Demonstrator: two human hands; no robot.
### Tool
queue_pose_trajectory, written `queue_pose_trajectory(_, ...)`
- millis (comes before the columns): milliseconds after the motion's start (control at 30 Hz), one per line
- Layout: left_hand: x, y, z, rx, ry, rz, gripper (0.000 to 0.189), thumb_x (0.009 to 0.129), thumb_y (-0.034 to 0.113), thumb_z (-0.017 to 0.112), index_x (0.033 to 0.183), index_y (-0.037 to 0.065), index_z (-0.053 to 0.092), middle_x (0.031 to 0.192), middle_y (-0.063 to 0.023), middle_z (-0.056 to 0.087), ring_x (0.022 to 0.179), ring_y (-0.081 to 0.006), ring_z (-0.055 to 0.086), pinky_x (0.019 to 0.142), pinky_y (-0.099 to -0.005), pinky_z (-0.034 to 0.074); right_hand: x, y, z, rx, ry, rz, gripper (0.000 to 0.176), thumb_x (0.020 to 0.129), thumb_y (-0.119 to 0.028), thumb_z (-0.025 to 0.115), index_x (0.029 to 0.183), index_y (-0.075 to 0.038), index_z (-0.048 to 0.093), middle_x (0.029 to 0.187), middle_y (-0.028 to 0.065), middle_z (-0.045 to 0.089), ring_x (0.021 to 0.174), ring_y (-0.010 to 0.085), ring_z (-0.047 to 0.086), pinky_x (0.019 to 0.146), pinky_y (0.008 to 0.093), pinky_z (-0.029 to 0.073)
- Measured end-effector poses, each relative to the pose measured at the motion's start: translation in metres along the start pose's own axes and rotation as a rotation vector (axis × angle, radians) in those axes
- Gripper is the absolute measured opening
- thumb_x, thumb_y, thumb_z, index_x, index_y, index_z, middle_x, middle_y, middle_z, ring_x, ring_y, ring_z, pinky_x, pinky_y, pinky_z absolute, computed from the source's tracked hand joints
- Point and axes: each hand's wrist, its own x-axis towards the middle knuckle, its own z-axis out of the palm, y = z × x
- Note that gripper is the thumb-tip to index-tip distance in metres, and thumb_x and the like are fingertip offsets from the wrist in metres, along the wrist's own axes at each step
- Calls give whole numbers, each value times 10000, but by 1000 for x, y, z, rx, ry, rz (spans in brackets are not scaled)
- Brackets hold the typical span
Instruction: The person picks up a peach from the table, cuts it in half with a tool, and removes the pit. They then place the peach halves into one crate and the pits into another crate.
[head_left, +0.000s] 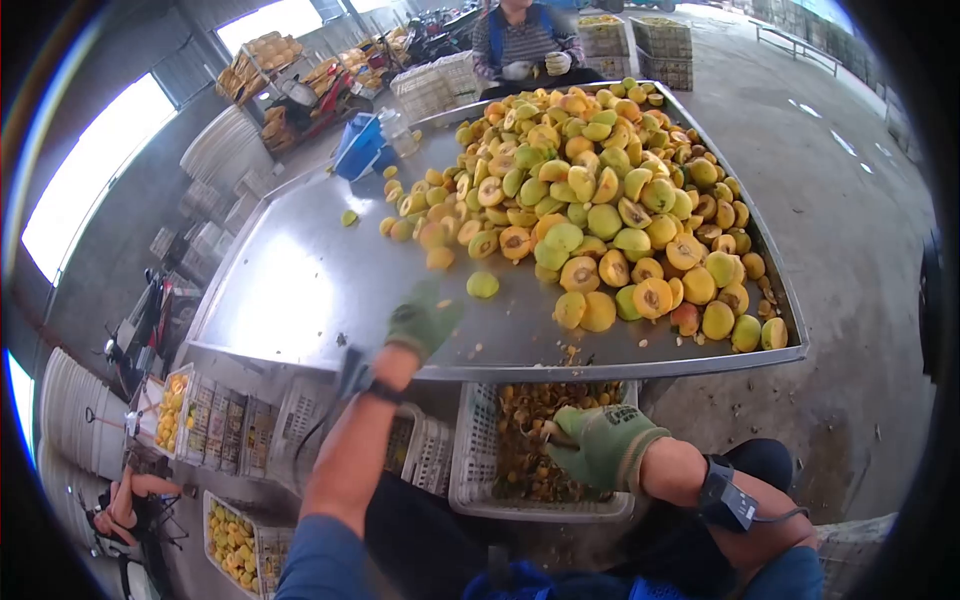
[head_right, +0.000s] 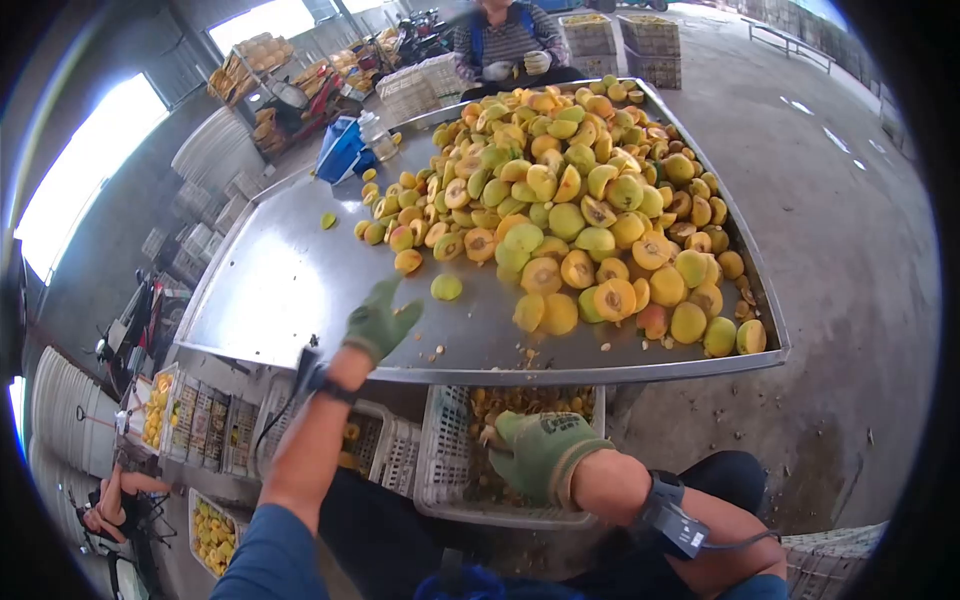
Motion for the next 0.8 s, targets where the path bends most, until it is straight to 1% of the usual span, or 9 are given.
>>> queue_pose_trajectory(167,67,9,72,228,-358,89,567,944,442,604,1307,9,567,1205,-235,644,1089,-334,662,899,-414,531,6,8,-4,72,284,47,255,930,-294,640,946,-43,604,840,183,688,796,413,668,706,483,520)
queue_pose_trajectory(267,63,-53,108,-557,-372,28,503,1003,434,527,1313,41,579,1069,-160,696,858,-223,692,671,-310,536,4,9,-7,196,375,50,226,934,-270,634,929,-45,606,828,191,678,789,423,655,695,486,508)
queue_pose_trajectory(367,30,7,31,-1459,-574,-643,456,1043,414,483,1327,73,588,990,-92,726,632,-130,649,472,-220,472,12,6,-18,266,417,-5,231,955,-274,605,907,-48,598,831,219,664,796,450,636,696,513,489)
queue_pose_trajectory(433,3,45,7,-1304,-442,-398,494,1039,457,477,1329,73,589,1037,-95,731,575,-142,625,422,-221,445,21,-1,-20,252,428,22,234,953,-260,616,878,-43,569,816,224,648,787,458,625,676,517,478)
queue_pose_trajectory(567,-29,115,-52,-1736,-518,-502,449,1000,337,593,1333,36,586,1119,-95,737,702,-171,689,557,-249,548,41,2,-9,235,507,-70,241,951,-255,620,875,-38,545,819,225,648,779,465,623,672,520,480)
queue_pose_trajectory(633,-39,114,-46,-1007,-275,93,457,936,195,665,1344,11,575,1126,-98,737,839,-191,710,716,-286,575,45,1,-7,228,501,-86,230,948,-254,622,899,-40,557,822,222,654,784,462,630,678,517,488)
queue_pose_trajectory(700,-46,116,-44,-636,-158,344,462,914,115,699,1342,-2,572,1125,-98,734,940,-221,715,814,-321,585,44,-2,-6,253,509,-107,227,943,-262,630,922,-43,572,833,221,663,797,460,640,687,510,500)
queue_pose_trajectory(767,-52,123,-44,-673,-172,320,422,936,97,694,1328,-3,576,1114,-95,725,1006,-262,705,851,-353,577,43,-1,-2,256,504,-105,236,933,-275,644,954,-47,588,852,224,670,819,459,650,700,502,514)
queue_pose_trajectory(800,-58,131,-47,-935,-291,49,435,944,140,697,1364,110,590,1145,-88,726,984,-301,707,885,-370,571,43,0,1,249,493,-97,246,927,-284,654,974,-49,597,866,227,674,833,460,654,709,498,521)
